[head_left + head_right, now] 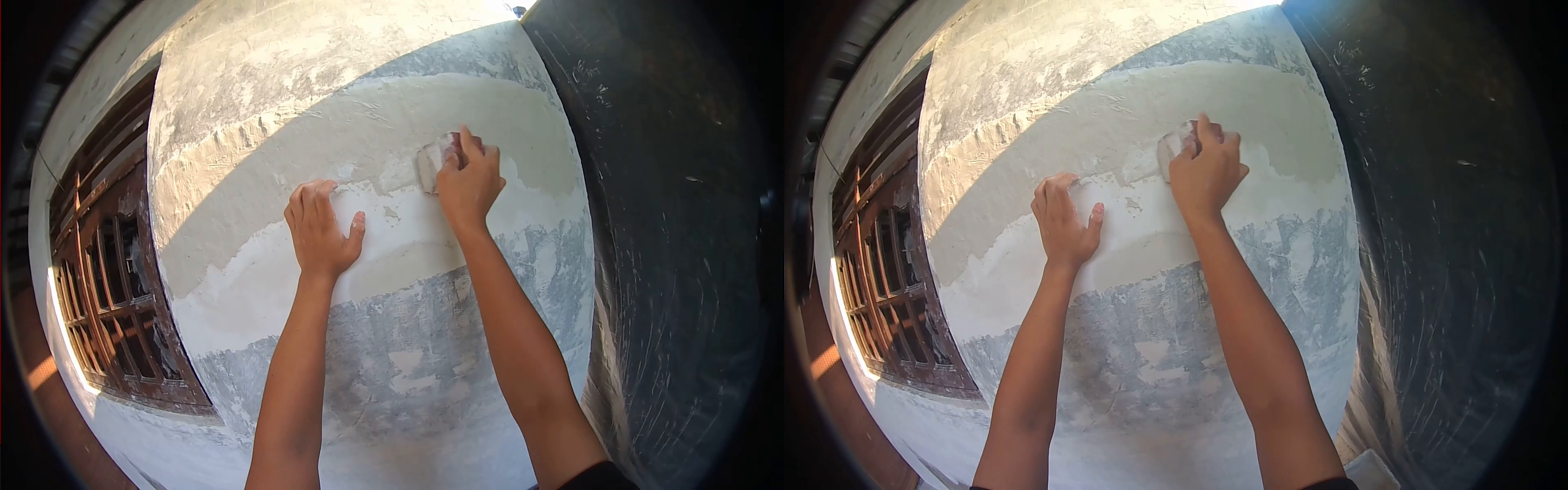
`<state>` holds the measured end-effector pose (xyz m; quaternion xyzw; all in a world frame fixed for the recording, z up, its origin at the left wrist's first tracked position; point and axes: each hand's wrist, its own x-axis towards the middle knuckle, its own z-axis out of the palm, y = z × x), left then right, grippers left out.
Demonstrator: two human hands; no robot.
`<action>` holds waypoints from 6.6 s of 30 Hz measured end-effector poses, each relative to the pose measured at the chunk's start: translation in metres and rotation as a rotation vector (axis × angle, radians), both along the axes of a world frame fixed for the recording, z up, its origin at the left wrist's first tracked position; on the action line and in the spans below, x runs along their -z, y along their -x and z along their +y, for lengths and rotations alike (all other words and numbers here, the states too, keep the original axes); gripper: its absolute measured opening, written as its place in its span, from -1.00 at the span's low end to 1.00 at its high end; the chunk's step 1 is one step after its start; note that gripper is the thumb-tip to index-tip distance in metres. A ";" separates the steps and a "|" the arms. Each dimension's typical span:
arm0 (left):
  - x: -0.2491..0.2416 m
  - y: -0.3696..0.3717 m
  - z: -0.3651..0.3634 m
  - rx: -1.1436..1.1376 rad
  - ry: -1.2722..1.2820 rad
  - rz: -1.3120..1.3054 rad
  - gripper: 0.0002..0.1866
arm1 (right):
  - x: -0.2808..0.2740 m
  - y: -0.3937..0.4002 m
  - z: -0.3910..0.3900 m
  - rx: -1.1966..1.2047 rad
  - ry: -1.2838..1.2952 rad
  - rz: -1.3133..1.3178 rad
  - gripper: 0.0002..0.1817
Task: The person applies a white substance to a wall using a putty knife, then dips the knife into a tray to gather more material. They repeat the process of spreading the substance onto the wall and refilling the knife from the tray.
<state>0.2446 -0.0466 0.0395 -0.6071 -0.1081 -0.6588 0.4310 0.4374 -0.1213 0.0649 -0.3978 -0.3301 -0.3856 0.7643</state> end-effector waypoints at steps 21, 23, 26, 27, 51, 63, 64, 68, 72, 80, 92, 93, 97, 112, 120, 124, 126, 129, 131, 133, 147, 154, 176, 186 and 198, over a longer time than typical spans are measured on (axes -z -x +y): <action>0.001 0.000 -0.002 -0.016 0.015 0.011 -0.42 | 0.001 0.008 0.003 -0.218 0.042 -0.151 -0.52; 0.002 -0.001 -0.002 -0.018 0.025 0.011 -0.43 | 0.003 0.013 0.001 -0.211 0.139 -0.197 -0.52; 0.001 -0.001 -0.002 -0.021 0.015 0.015 -0.43 | -0.003 -0.014 -0.004 -0.025 0.035 0.084 -0.52; 0.001 0.000 -0.001 -0.023 0.003 0.019 -0.44 | -0.001 -0.027 -0.010 -0.044 -0.024 0.109 -0.51; 0.185 -0.153 -0.078 0.273 0.264 0.250 -0.60 | 0.196 -0.131 -0.070 -0.356 0.403 -0.032 -0.47; 0.369 -0.242 -0.118 0.355 0.653 0.253 -0.61 | 0.381 -0.218 -0.111 -0.415 0.646 0.072 -0.47; 0.385 -0.247 -0.121 0.368 0.679 0.246 -0.61 | 0.396 -0.222 -0.117 -0.414 0.662 0.085 -0.47; 0.453 -0.261 -0.137 0.421 0.837 0.284 -0.63 | 0.458 -0.230 -0.139 -0.435 0.802 0.147 -0.46; 0.516 -0.273 -0.154 0.442 0.988 0.307 -0.62 | 0.527 -0.238 -0.152 -0.439 0.866 0.166 -0.45; 0.646 -0.276 -0.185 0.424 1.455 0.376 -0.60 | 0.656 -0.232 -0.195 -0.399 1.189 0.361 -0.46; 0.833 -0.249 -0.244 -0.067 2.088 0.441 -0.35 | 0.807 -0.218 -0.269 -0.359 1.447 0.500 -0.41; 0.842 -0.248 -0.248 -0.063 2.101 0.453 -0.35 | 0.815 -0.220 -0.276 -0.345 1.466 0.498 -0.40; 0.891 -0.252 -0.253 0.006 2.454 0.199 -0.18 | 0.839 -0.230 -0.293 -0.267 1.566 0.547 -0.33; 0.919 -0.274 -0.273 0.732 2.928 -0.669 -0.12 | 0.869 -0.274 -0.280 -0.194 1.610 0.336 -0.46; 0.921 -0.267 -0.291 0.774 2.932 -0.572 -0.29 | 0.876 -0.280 -0.281 -0.206 1.752 0.273 -0.50; 0.923 -0.268 -0.297 0.795 2.876 -0.647 -0.20 | 0.881 -0.279 -0.278 -0.163 1.740 0.275 -0.50; 0.924 -0.268 -0.298 0.765 2.880 -0.632 -0.20 | 0.884 -0.281 -0.273 -0.150 1.751 0.252 -0.52; 0.922 -0.268 -0.298 0.832 2.874 -0.695 -0.19 | 0.881 -0.281 -0.263 -0.151 1.764 0.198 -0.56; 0.917 -0.270 -0.298 0.803 2.877 -0.679 -0.22 | 0.880 -0.281 -0.258 -0.166 1.769 0.166 -0.58; 0.906 -0.270 -0.297 0.775 2.878 -0.666 -0.25 | 0.881 -0.280 -0.255 -0.176 1.732 0.137 -0.61; 0.896 -0.272 -0.294 0.759 2.884 -0.635 -0.44 | 0.897 -0.284 -0.256 -0.220 1.762 0.201 -0.56; 0.909 -0.271 -0.292 0.747 2.909 -0.615 -0.44 | 0.897 -0.278 -0.261 -0.236 1.778 0.258 -0.52; 0.900 -0.275 -0.270 0.792 2.926 -0.624 -0.38 | 0.895 -0.295 -0.184 -0.332 1.651 0.004 -0.55; 0.902 -0.272 -0.269 0.881 2.901 -0.673 -0.40 | 0.907 -0.300 -0.167 -0.386 1.672 -0.064 -0.62; 0.893 -0.275 -0.267 0.941 2.908 -0.779 -0.40 | 0.907 -0.278 -0.179 -0.394 1.892 -0.141 -0.50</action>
